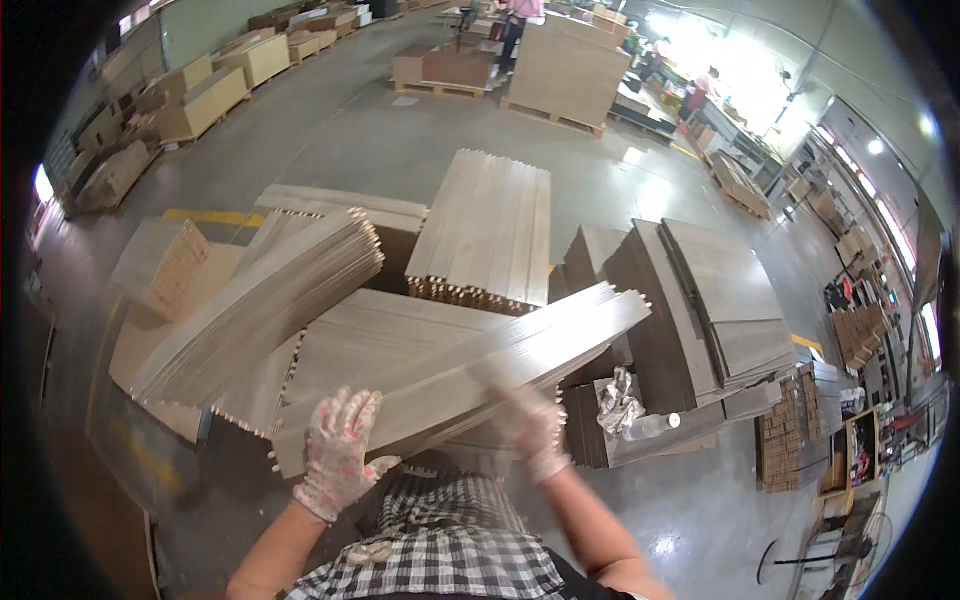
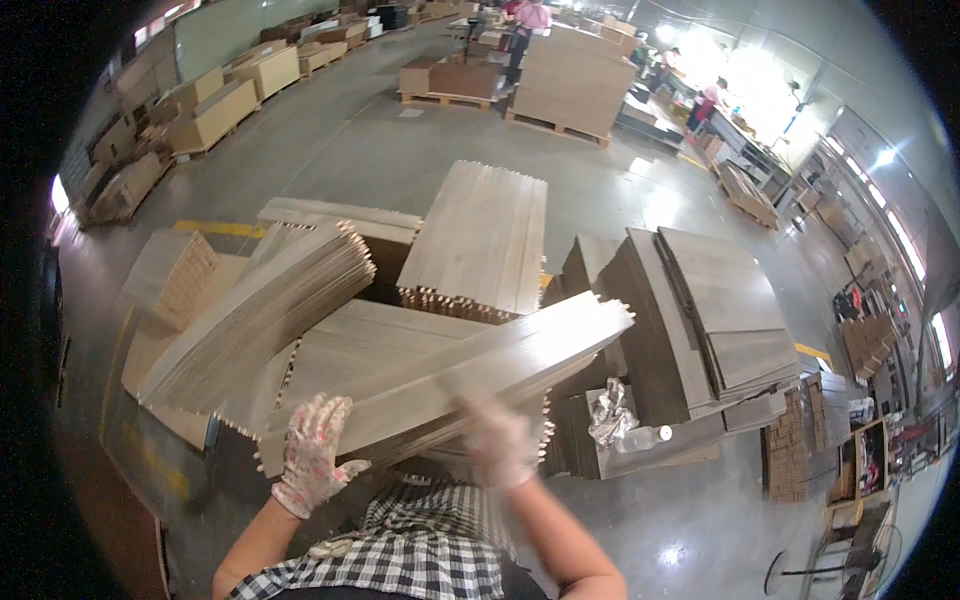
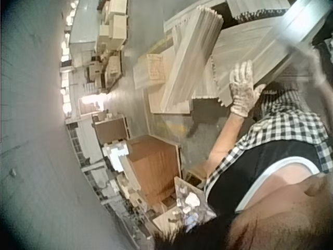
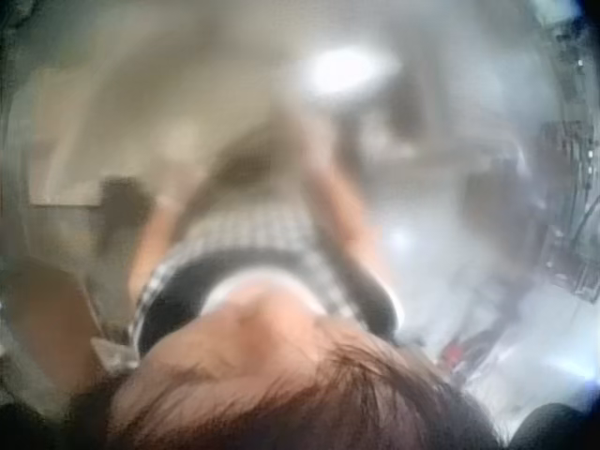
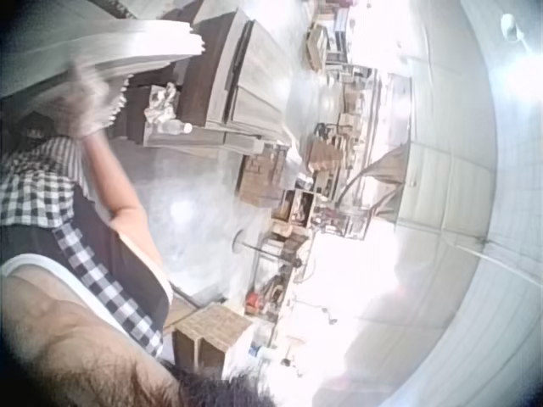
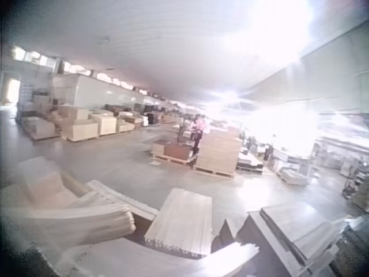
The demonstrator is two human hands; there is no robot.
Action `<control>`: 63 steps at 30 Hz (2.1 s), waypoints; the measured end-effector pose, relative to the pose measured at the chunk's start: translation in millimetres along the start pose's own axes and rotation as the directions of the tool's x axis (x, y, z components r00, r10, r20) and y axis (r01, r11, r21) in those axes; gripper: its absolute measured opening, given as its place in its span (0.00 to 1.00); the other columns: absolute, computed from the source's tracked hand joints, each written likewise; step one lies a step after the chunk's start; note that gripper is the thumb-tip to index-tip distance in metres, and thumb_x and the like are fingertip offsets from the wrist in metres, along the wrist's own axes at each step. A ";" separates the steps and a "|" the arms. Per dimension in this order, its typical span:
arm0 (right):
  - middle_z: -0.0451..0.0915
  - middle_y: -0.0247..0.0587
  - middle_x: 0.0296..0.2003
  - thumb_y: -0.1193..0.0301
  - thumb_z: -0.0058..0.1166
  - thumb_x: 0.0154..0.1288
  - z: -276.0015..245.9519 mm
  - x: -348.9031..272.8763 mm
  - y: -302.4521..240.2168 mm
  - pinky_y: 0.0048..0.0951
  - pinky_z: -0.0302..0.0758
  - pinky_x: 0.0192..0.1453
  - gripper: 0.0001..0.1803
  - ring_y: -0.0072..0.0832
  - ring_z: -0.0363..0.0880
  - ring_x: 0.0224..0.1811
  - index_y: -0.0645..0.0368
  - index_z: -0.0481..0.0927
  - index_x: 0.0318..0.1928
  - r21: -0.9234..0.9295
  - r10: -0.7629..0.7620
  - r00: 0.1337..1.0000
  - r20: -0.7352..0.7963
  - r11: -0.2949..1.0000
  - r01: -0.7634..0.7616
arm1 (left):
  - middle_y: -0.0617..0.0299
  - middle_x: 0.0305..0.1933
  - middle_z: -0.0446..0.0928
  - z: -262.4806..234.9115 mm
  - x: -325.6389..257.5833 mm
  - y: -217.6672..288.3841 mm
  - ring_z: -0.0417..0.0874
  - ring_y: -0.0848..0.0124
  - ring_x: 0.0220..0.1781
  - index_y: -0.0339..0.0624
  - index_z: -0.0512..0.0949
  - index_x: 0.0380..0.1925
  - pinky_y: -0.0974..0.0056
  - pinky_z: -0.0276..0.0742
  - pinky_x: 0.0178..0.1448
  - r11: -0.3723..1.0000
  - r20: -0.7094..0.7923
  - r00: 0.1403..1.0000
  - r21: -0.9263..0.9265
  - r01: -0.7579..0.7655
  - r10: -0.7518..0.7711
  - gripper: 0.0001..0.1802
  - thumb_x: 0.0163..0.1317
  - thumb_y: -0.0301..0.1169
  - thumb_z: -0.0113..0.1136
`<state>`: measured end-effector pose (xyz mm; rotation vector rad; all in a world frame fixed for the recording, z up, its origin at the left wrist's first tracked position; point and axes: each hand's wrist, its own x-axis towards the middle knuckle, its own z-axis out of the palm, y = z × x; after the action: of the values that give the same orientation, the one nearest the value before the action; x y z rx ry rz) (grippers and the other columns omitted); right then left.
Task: The person uses a small scraper tool to clean the joints and edges of individual wooden boards, handling each one from a stack and returning it after processing.
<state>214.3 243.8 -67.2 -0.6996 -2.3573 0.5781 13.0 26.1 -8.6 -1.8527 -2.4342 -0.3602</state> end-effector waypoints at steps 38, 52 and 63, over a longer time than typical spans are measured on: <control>0.81 0.42 0.27 0.80 0.49 0.63 135.5 -48.6 -223.3 0.24 0.75 0.24 0.22 0.22 0.76 0.20 0.61 0.74 0.59 0.240 -0.059 0.989 0.139 0.971 0.024 | 0.61 0.60 0.66 56.2 -158.1 -127.4 0.70 0.70 0.59 0.44 0.55 0.70 0.62 0.66 0.66 -0.165 0.047 0.590 -0.975 -0.148 -0.806 0.36 0.59 0.26 0.51; 0.79 0.38 0.33 0.70 0.54 0.66 70.6 -16.1 -133.5 0.22 0.70 0.32 0.13 0.21 0.76 0.29 0.60 0.82 0.47 0.266 0.181 0.983 -0.018 0.949 -0.170 | 0.60 0.65 0.64 7.6 -100.9 -80.9 0.66 0.70 0.64 0.39 0.59 0.66 0.64 0.65 0.65 0.366 -0.356 0.769 -0.915 -0.171 -0.531 0.28 0.66 0.25 0.47; 0.86 0.40 0.38 0.75 0.52 0.65 -106.8 62.4 218.6 0.26 0.76 0.46 0.15 0.21 0.81 0.39 0.50 0.83 0.51 0.038 0.287 0.793 -0.537 0.948 -0.317 | 0.54 0.60 0.70 -8.3 36.8 28.5 0.64 0.54 0.67 0.41 0.72 0.56 0.52 0.58 0.70 0.977 -0.179 0.976 -0.145 -0.154 0.127 0.33 0.54 0.47 0.63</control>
<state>315.7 473.0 -83.5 -1.1179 -1.7490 0.3806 29.5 66.1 10.7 -1.9524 -2.2061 -0.6886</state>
